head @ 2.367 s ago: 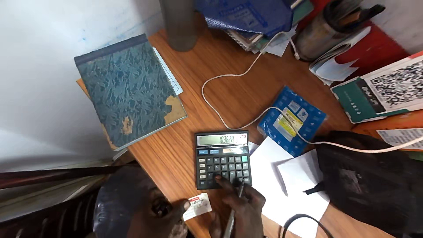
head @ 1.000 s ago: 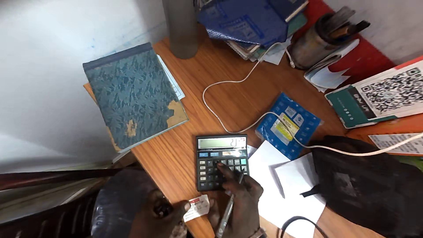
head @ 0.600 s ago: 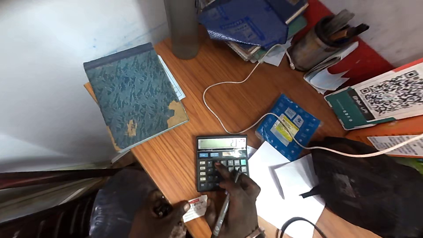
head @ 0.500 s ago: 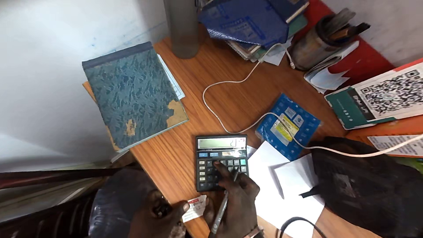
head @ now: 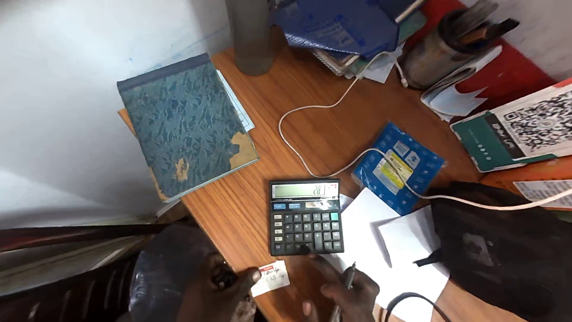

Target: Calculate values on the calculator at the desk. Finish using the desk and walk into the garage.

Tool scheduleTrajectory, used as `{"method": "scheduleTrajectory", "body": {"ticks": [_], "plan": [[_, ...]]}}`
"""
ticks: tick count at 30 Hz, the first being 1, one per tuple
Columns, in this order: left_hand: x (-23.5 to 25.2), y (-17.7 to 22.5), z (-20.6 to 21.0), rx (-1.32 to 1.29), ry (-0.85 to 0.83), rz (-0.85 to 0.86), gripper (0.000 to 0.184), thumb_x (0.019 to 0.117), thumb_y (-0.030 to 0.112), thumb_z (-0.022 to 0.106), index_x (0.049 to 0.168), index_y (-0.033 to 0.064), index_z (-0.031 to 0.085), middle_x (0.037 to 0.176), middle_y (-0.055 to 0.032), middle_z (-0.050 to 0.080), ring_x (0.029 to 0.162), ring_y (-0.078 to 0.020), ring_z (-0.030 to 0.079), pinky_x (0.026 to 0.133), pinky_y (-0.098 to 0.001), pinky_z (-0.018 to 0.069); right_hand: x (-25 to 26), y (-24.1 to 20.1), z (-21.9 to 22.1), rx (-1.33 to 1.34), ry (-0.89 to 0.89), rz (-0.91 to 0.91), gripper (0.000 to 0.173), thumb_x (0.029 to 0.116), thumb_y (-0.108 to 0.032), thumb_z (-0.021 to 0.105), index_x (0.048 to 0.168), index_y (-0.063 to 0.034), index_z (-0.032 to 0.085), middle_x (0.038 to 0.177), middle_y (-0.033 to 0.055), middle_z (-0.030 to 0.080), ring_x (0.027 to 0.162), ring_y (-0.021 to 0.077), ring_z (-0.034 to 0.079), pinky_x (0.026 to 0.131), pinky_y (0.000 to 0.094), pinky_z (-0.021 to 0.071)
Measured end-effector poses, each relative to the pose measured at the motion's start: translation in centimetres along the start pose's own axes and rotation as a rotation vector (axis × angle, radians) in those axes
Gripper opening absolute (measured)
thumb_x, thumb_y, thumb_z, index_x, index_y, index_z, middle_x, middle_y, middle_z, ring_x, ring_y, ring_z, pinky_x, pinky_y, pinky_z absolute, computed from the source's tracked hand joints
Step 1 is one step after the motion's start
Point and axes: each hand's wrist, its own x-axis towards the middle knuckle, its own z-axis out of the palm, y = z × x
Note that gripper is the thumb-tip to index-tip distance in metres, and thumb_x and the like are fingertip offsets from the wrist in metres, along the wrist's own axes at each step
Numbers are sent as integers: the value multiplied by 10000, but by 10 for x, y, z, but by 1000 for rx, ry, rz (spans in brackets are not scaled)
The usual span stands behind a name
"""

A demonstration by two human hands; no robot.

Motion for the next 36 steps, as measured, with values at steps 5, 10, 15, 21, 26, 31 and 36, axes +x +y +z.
{"method": "scheduleTrajectory", "body": {"ticks": [5,10,15,21,26,31,36], "plan": [[0,1,1,-24,-2,-11,542,746,244,920,1124,29,596,811,-2,699,696,-84,691,656,-271,607,-3,5,7,-20,18,-66,212,986,-481,479,1022,-272,474,1202,-114,706,978,104,533,912,303,305],[1,1,0,-15,-6,-18,542,748,257,920,1122,34,595,817,-2,695,706,-80,684,668,-268,596,-4,7,11,-26,24,-79,208,973,-478,489,1024,-276,493,1189,-115,704,992,111,532,929,312,308],[1,0,0,7,1,-12,538,745,271,918,1115,41,601,807,4,691,704,-79,681,663,-271,595,-3,6,11,-34,15,-82,208,976,-471,488,1025,-269,502,1191,-105,708,993,123,538,925,317,317],[2,-1,1,-10,-3,-4,538,746,251,917,1117,34,594,808,4,683,695,-76,670,660,-265,587,-3,7,12,-41,17,-83,214,967,-474,490,1027,-269,506,1195,-103,704,992,125,535,925,319,317],[1,1,1,14,-5,1,524,753,259,913,1108,34,600,803,10,679,688,-73,664,660,-268,585,-1,6,12,-70,-12,-86,218,964,-468,491,1049,-268,510,1207,-93,702,993,138,533,914,328,319],[1,-1,1,12,-1,9,525,754,272,913,1104,34,603,788,10,685,675,-73,666,646,-266,585,-2,6,13,-91,-30,-85,226,959,-465,482,1047,-264,535,1217,-82,716,992,150,552,919,345,327],[0,0,1,-7,-4,18,511,761,244,909,1106,31,598,786,11,688,676,-72,671,646,-259,587,-2,6,13,-106,-36,-76,229,956,-469,483,1048,-265,532,1221,-83,712,989,146,552,913,350,332]]}}
